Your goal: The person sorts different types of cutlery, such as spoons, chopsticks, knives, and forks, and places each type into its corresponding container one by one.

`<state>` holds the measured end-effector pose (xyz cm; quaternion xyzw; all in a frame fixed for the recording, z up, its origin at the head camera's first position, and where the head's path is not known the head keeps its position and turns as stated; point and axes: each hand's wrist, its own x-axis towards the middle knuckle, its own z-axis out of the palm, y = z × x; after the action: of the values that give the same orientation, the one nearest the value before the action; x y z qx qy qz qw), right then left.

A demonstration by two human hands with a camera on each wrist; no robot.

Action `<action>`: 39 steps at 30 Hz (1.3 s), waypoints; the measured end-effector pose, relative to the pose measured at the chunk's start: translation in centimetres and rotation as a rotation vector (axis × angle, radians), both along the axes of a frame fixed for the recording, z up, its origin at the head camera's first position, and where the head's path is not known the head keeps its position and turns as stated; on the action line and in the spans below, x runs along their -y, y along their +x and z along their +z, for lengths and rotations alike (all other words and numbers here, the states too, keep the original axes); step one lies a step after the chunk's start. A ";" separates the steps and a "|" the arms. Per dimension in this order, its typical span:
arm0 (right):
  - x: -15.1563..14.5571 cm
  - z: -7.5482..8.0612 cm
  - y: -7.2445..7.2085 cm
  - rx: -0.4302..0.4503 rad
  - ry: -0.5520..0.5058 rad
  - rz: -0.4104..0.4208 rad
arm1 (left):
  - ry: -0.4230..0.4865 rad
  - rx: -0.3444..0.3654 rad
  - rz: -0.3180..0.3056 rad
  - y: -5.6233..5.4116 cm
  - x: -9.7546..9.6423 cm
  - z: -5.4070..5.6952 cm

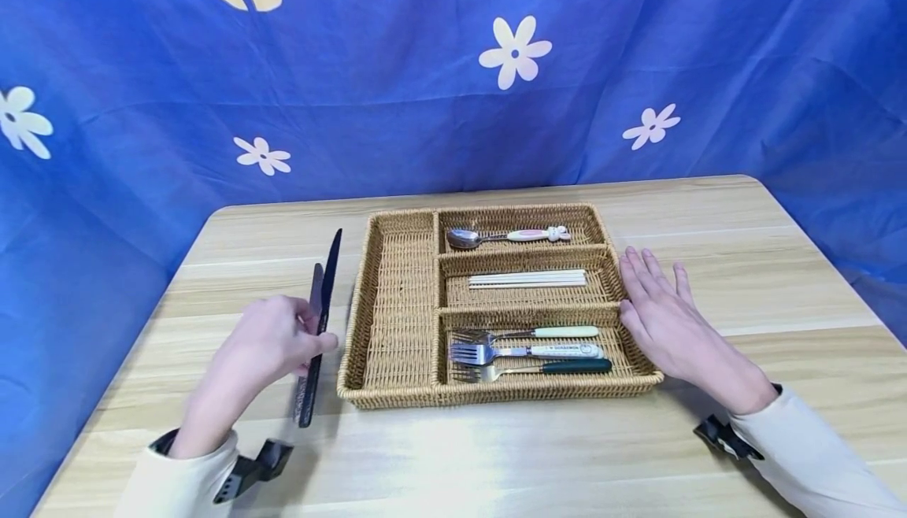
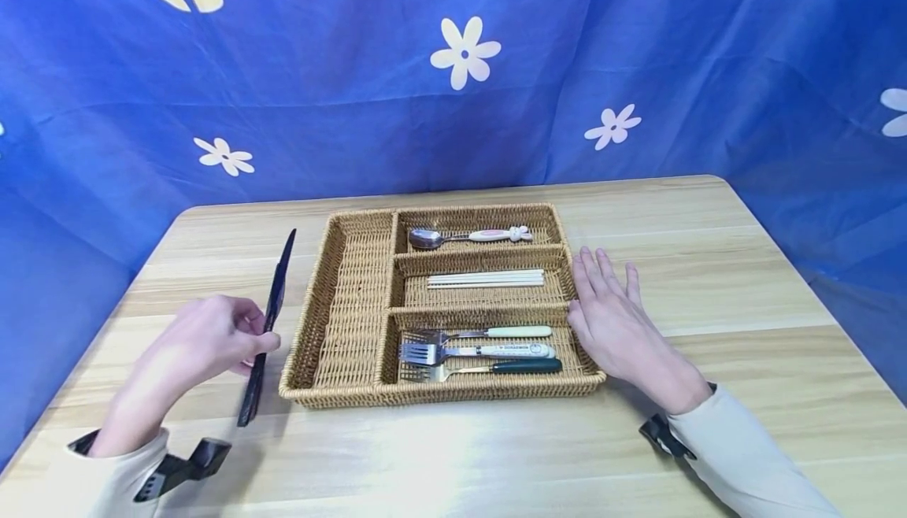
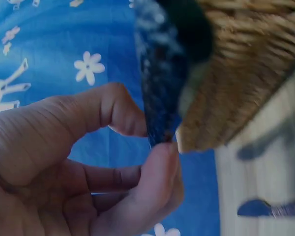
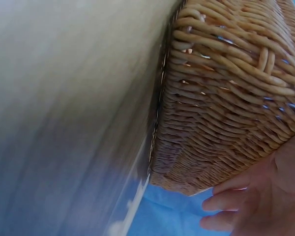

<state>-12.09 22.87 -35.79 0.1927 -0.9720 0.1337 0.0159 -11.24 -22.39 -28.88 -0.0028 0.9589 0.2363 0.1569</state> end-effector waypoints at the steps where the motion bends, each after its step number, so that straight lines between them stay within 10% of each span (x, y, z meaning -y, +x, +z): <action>1: 0.0 0.0 0.0 -0.001 0.002 0.000 | -0.007 -0.007 -0.007 -0.1 -0.5 0.2; 16: 0.1 0.1 -0.1 0.014 0.004 -0.005 | -0.070 -0.091 -0.025 -2.0 -6.2 0.7; 28: 0.1 -0.1 0.0 0.007 -0.005 0.004 | -0.074 -0.229 -0.050 -2.4 -10.1 -2.2; 39: 0.0 0.1 0.1 0.015 -0.012 -0.011 | -0.142 -0.168 -0.071 -3.0 -10.9 -3.9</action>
<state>-12.01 22.83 -35.74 0.1864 -0.9722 0.1410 0.0106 -14.25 -11.54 -32.79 0.0398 0.9825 0.1616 0.0836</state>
